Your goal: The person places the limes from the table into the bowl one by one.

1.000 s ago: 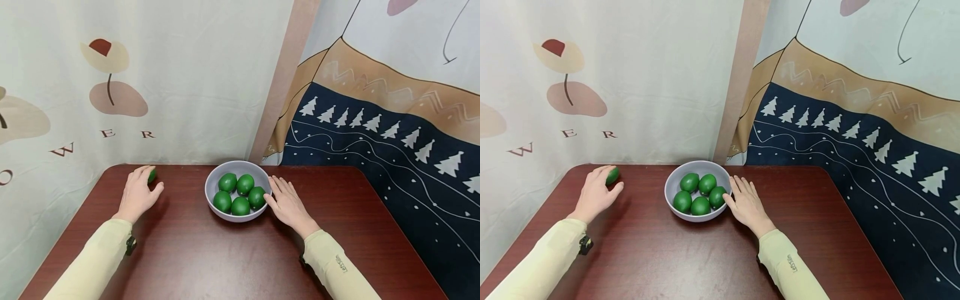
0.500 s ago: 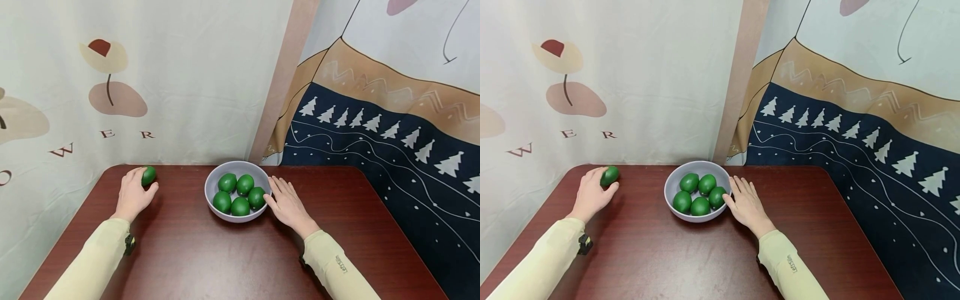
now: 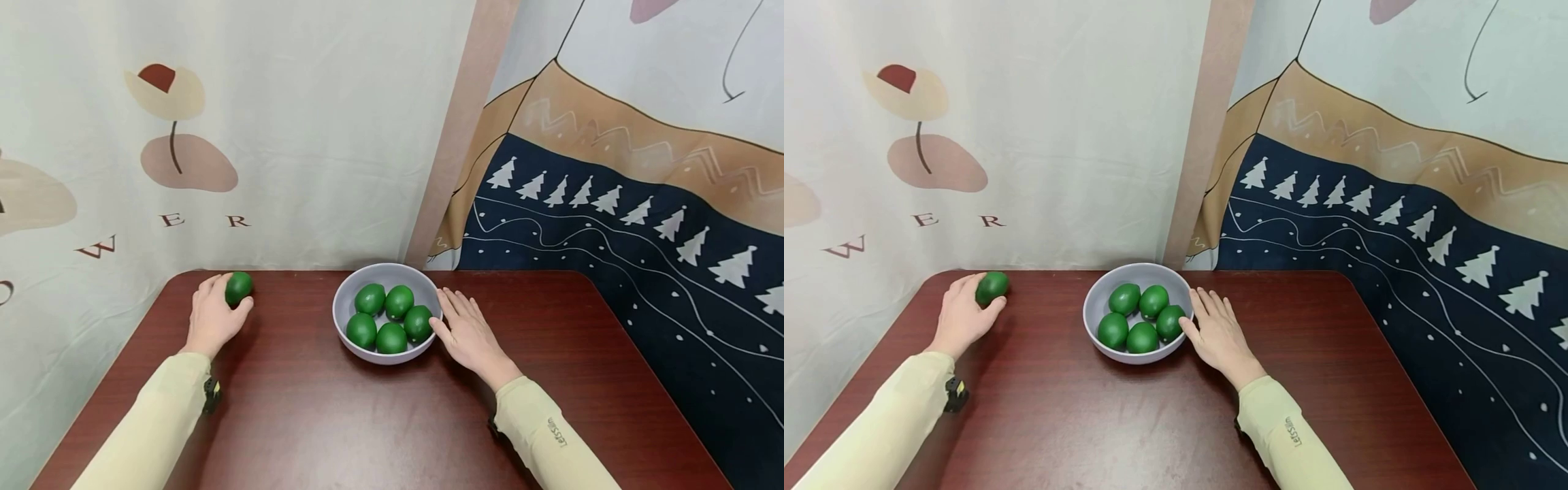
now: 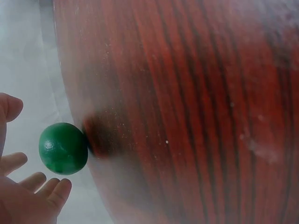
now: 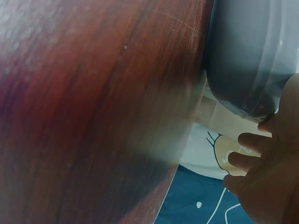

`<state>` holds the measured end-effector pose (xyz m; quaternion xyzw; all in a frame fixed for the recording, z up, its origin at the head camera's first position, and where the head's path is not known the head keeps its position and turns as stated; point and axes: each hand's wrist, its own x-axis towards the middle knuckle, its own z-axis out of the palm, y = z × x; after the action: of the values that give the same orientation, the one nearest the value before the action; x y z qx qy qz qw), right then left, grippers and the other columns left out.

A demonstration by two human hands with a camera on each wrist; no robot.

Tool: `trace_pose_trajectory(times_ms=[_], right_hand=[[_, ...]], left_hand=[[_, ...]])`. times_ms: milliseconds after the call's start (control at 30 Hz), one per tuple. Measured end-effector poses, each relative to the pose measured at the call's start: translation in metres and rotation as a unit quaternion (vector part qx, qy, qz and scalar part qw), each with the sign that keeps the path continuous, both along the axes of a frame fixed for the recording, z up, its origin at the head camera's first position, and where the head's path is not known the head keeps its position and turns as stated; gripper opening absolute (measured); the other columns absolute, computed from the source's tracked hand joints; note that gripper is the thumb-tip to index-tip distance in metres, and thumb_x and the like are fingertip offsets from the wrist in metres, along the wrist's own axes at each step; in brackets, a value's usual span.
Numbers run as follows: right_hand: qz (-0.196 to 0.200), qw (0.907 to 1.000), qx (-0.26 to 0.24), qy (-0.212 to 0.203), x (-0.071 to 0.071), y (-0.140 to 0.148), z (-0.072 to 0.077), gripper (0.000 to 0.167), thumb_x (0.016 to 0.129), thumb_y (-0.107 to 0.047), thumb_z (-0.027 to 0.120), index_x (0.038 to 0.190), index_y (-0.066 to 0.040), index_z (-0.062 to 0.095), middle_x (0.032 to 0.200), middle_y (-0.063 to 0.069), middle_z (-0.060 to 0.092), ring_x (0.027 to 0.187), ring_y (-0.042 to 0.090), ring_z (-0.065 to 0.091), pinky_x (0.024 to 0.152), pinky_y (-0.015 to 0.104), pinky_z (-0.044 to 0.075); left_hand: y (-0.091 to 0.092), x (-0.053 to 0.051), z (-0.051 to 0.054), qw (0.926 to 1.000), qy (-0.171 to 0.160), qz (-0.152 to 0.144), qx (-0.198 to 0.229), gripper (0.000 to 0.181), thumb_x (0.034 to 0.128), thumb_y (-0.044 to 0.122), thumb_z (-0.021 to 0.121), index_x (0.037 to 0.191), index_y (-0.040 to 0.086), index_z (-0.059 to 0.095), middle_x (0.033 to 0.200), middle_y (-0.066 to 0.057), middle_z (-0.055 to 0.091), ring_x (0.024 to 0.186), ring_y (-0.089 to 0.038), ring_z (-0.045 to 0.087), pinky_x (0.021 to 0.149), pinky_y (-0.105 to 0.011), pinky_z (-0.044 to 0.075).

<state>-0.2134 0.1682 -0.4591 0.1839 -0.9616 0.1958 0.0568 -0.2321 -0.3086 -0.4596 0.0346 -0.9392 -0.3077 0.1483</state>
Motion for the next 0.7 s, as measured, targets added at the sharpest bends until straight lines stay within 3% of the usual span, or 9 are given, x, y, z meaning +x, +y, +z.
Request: trace_pose_trajectory(times_ms=[700], right_hand=[[-0.001,1.0000,-0.002,0.001,0.002,-0.001,0.004,0.066,0.108,-0.044,0.047,0.161,-0.006,0.036,0.164,0.018,0.036,0.153,0.041,0.029,0.126,0.057,0.019]], left_hand=[[-0.002,-0.019,-0.002,0.9975,-0.058,0.034,0.019,0.067,0.0982,0.023,0.056,0.153,-0.009,0.035,0.149,-0.039,0.032,0.131,-0.054,0.030,0.090,-0.068,0.041]])
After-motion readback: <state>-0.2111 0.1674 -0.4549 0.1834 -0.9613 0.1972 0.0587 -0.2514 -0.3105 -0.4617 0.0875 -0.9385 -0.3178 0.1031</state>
